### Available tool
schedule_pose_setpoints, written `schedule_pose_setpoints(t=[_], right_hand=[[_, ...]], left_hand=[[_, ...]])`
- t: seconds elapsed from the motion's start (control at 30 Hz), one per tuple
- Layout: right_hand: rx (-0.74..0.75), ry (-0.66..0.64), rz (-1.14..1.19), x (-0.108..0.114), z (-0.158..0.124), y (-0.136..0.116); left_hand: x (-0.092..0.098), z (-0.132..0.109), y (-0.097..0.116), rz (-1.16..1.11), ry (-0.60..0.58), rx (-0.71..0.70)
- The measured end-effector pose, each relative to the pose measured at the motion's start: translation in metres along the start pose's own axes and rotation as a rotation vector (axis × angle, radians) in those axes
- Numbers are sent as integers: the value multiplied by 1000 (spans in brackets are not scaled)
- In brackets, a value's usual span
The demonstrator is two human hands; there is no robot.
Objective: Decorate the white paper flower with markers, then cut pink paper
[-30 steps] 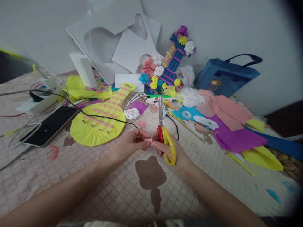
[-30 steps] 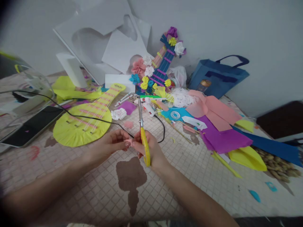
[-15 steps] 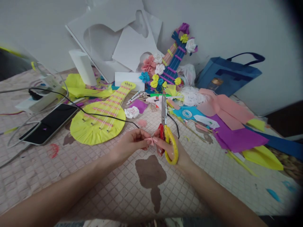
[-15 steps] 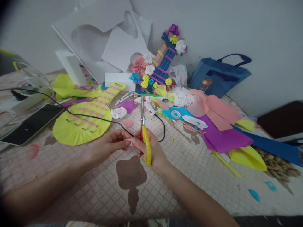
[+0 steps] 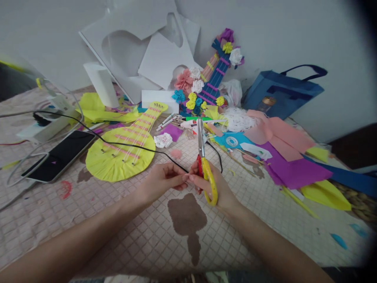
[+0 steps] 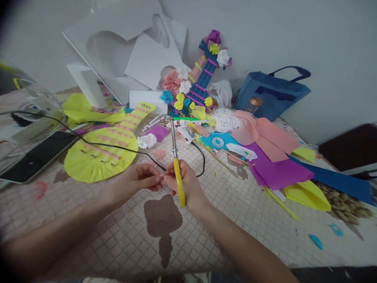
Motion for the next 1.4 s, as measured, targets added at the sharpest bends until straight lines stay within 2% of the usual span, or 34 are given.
schedule_pose_setpoints(t=[0.33,0.87,1.4], right_hand=[[-13,4,13,-1,-1,-1],[44,-52,-5,-1,-1,-4],[-12,-90,-51,-1,1,0]], left_hand=[[-2,0,-4,-83,-126,133],[0,-2,-4,-45,-127,160],[-1,-1,-3,1,-143,127]])
Point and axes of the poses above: each hand's wrist, its own z-axis towards the middle knuckle, its own x-axis out of the back of the hand, y = z × x, the point moved 3 cm from there along z, towards the middle knuckle, and after that the axes turned 11 degrees about z, right-handed, at the moved point
